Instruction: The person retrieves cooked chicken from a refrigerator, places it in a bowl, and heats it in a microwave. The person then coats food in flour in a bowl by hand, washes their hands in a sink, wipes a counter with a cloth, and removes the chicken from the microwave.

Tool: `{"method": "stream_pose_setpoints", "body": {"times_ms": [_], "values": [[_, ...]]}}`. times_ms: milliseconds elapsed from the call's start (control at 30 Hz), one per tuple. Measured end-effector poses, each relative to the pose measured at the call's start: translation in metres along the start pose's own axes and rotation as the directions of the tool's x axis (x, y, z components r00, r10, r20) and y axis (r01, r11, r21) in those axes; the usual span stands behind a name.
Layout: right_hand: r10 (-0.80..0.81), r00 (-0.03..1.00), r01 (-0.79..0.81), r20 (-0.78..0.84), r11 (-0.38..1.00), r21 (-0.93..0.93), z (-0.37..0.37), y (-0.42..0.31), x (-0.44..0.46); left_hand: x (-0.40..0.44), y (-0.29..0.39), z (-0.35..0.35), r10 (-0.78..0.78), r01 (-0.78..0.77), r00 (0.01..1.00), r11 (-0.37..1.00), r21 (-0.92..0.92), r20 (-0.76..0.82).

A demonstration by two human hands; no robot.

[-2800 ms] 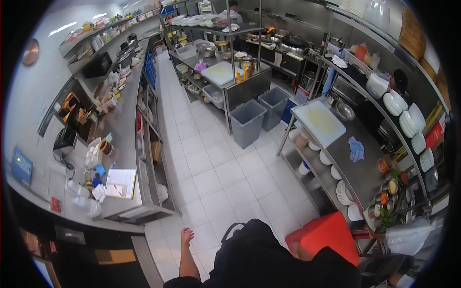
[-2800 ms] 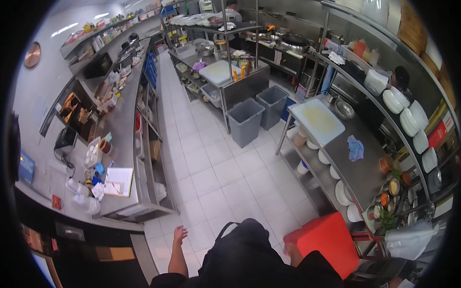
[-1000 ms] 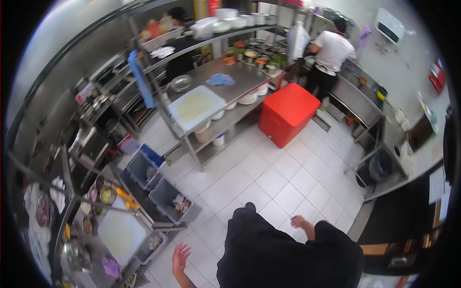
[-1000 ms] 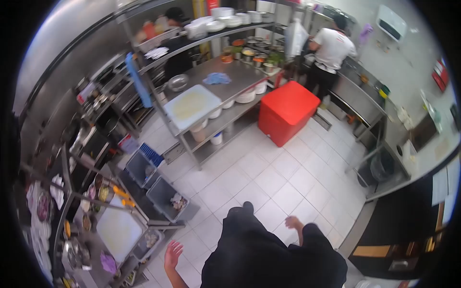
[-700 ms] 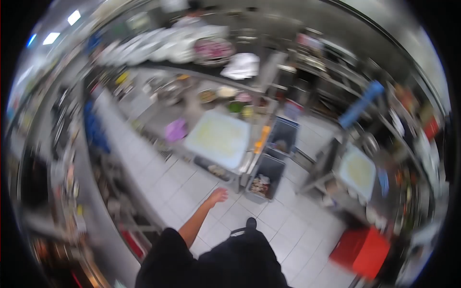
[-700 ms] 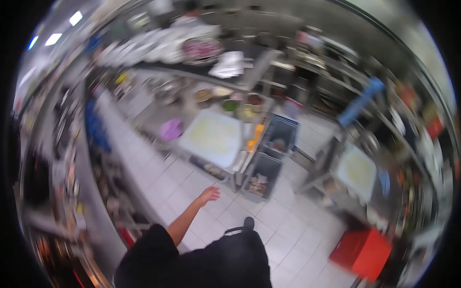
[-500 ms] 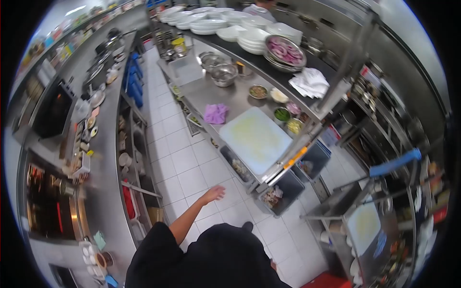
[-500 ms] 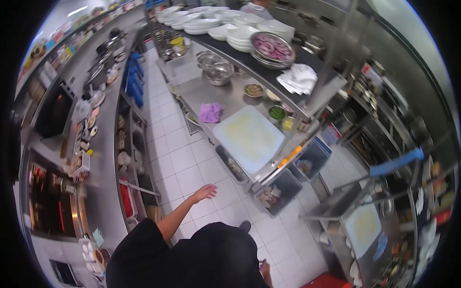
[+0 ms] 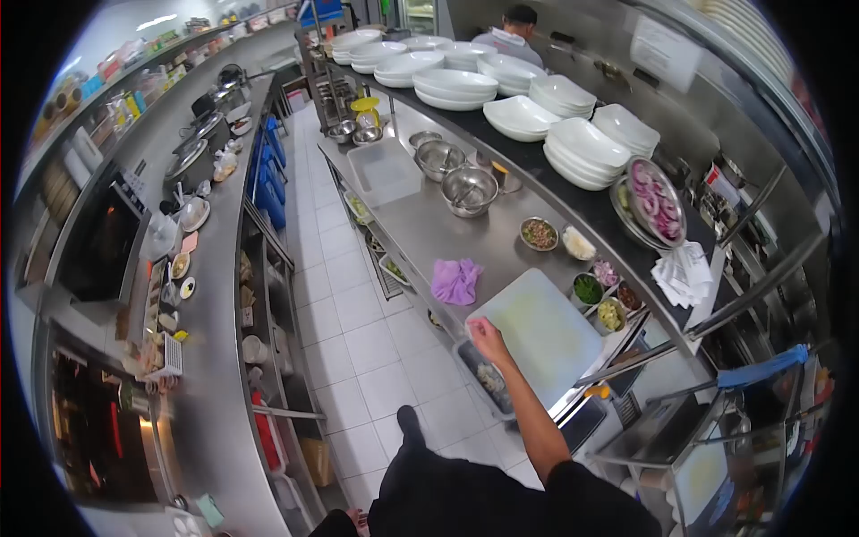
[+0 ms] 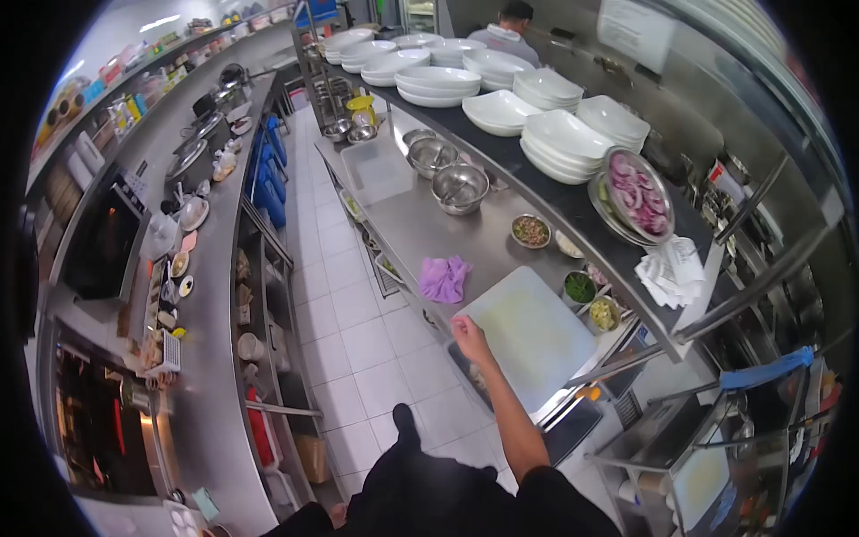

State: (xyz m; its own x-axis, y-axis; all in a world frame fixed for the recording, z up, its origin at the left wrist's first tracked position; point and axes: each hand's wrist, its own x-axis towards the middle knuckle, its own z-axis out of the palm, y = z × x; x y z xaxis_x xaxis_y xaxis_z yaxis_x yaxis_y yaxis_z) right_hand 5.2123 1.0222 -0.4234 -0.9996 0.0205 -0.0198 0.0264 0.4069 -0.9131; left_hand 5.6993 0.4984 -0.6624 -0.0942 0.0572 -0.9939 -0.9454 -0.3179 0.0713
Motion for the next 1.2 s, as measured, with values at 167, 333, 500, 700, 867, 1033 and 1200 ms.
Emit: {"method": "stream_pose_setpoints", "body": {"times_ms": [167, 333, 500, 700, 867, 1033, 1200], "values": [[0.133, 0.989, -0.117, 0.068, 0.972, -0.203, 0.105, 0.009, 0.128, -0.019, 0.159, 0.003, 0.252, -0.22, 0.945, 0.961, 0.169, -0.207], [0.229, 0.935, -0.332, -0.272, 0.835, -0.439, 0.124, -0.027, 0.235, 0.035, 0.352, -0.009, 0.72, -0.709, 0.691, 0.661, 0.246, 0.061], [0.266, 0.857, -0.503, -0.442, 0.621, -0.601, 0.146, 0.047, 0.325, -0.001, 0.569, 0.075, 0.668, -0.661, 0.741, 0.704, 0.26, 0.074], [0.321, 0.882, -0.471, -0.345, 0.573, -0.671, 0.036, 0.108, 0.492, -0.045, 0.758, 0.192, 0.621, -0.679, 0.734, 0.678, 0.283, 0.275], [0.477, 0.764, -0.643, -0.434, 0.508, -0.573, 0.004, 0.017, 0.575, -0.08, 0.922, 0.277, 0.568, -0.651, 0.758, 0.69, 0.317, 0.32], [0.167, 0.826, -0.56, -0.538, 0.35, -0.751, 0.065, 0.077, 0.594, -0.105, 1.113, 0.382, 0.668, -0.77, 0.631, 0.604, 0.208, 0.394], [0.167, 0.767, -0.613, -0.62, 0.477, -0.63, 0.16, -0.001, 0.565, -0.101, 1.256, 0.476, 0.694, -0.736, 0.666, 0.547, 0.399, 0.274]]}}
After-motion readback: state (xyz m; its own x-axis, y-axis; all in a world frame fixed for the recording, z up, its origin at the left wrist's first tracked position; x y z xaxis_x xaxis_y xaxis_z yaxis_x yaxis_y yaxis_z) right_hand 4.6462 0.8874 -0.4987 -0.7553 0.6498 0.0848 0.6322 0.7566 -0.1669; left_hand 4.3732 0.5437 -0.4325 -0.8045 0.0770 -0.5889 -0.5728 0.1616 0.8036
